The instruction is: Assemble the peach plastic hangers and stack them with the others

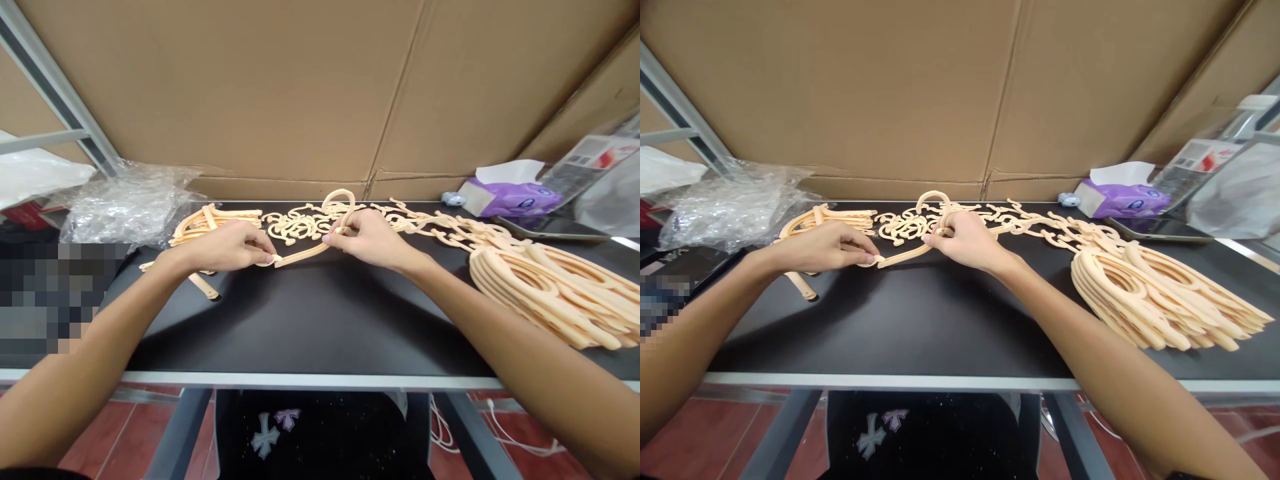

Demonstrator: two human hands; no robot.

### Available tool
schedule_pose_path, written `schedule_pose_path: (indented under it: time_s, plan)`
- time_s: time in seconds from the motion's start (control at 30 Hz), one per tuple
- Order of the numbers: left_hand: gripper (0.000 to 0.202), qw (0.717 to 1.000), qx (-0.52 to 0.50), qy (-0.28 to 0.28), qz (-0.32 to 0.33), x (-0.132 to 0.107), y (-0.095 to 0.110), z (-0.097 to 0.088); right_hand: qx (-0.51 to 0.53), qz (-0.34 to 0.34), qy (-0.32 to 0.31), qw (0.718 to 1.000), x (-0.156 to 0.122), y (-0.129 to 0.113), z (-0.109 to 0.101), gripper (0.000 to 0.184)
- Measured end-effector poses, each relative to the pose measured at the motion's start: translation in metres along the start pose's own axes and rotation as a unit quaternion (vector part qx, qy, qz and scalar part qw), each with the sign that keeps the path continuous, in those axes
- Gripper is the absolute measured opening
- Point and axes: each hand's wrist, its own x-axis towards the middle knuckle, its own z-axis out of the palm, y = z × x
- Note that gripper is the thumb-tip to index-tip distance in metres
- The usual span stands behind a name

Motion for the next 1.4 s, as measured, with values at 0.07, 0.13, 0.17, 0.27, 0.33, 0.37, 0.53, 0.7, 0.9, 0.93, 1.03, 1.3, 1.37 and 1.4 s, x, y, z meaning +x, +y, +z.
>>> schedule_pose_path:
  time_s: [0.07,0.13,0.17,0.27,0.33,0.37,0.53,0.7,0.9,0.93,1.03,1.3,1.37,1.4]
  plan:
    - [0.029,1.0,-0.011,-0.003,-0.002,0.0,0.0,-0.001,-0.006,-0.008,0.0,1.0,0.0,0.0,0.0,0.045]
    - [0.029,1.0,-0.017,-0.005,0.002,0.0,0.0,-0.002,-0.008,-0.009,0.0,1.0,0.0,0.0,0.0,0.046]
    - [0.029,1.0,-0.017,-0.007,0.004,0.0,-0.001,-0.003,-0.008,-0.006,0.0,1.0,0.0,0.0,0.0,0.045]
    - [0.029,1.0,-0.01,-0.016,0.004,0.0,-0.002,-0.004,-0.012,0.007,-0.003,1.0,0.0,-0.002,-0.001,0.039]
    - [0.031,1.0,-0.006,-0.02,0.004,0.001,-0.003,-0.004,-0.012,0.012,-0.006,1.0,0.0,-0.002,-0.001,0.037]
    - [0.032,1.0,-0.005,-0.02,0.005,0.001,-0.003,-0.004,-0.012,0.012,-0.007,1.0,0.0,-0.002,-0.001,0.036]
    - [0.033,1.0,-0.011,-0.025,0.008,0.001,-0.007,-0.004,-0.009,0.006,-0.01,1.0,0.0,0.0,-0.001,0.033]
    - [0.031,0.999,-0.023,-0.026,0.015,0.002,-0.008,-0.003,-0.007,-0.005,-0.012,1.0,0.001,0.002,-0.001,0.033]
    - [0.033,0.999,-0.027,-0.025,-0.002,0.003,-0.007,-0.002,0.009,-0.013,-0.024,1.0,0.002,0.003,-0.002,0.033]
    - [0.033,0.999,-0.029,-0.026,-0.001,0.003,-0.007,-0.001,0.008,-0.012,-0.024,1.0,0.002,0.003,-0.002,0.033]
    - [0.033,0.999,-0.034,-0.028,0.003,0.003,-0.009,-0.001,0.002,-0.012,-0.024,1.0,0.002,0.003,-0.002,0.034]
    - [0.033,0.999,-0.021,-0.023,-0.016,0.003,-0.01,-0.001,-0.005,-0.023,-0.025,0.999,0.002,0.005,-0.002,0.032]
    - [0.032,0.999,-0.023,-0.019,-0.021,0.004,-0.012,0.0,0.002,-0.027,-0.025,0.999,0.002,0.005,-0.002,0.033]
    - [0.031,0.999,-0.025,-0.018,-0.023,0.004,-0.013,0.0,0.006,-0.03,-0.024,0.999,0.002,0.005,-0.002,0.034]
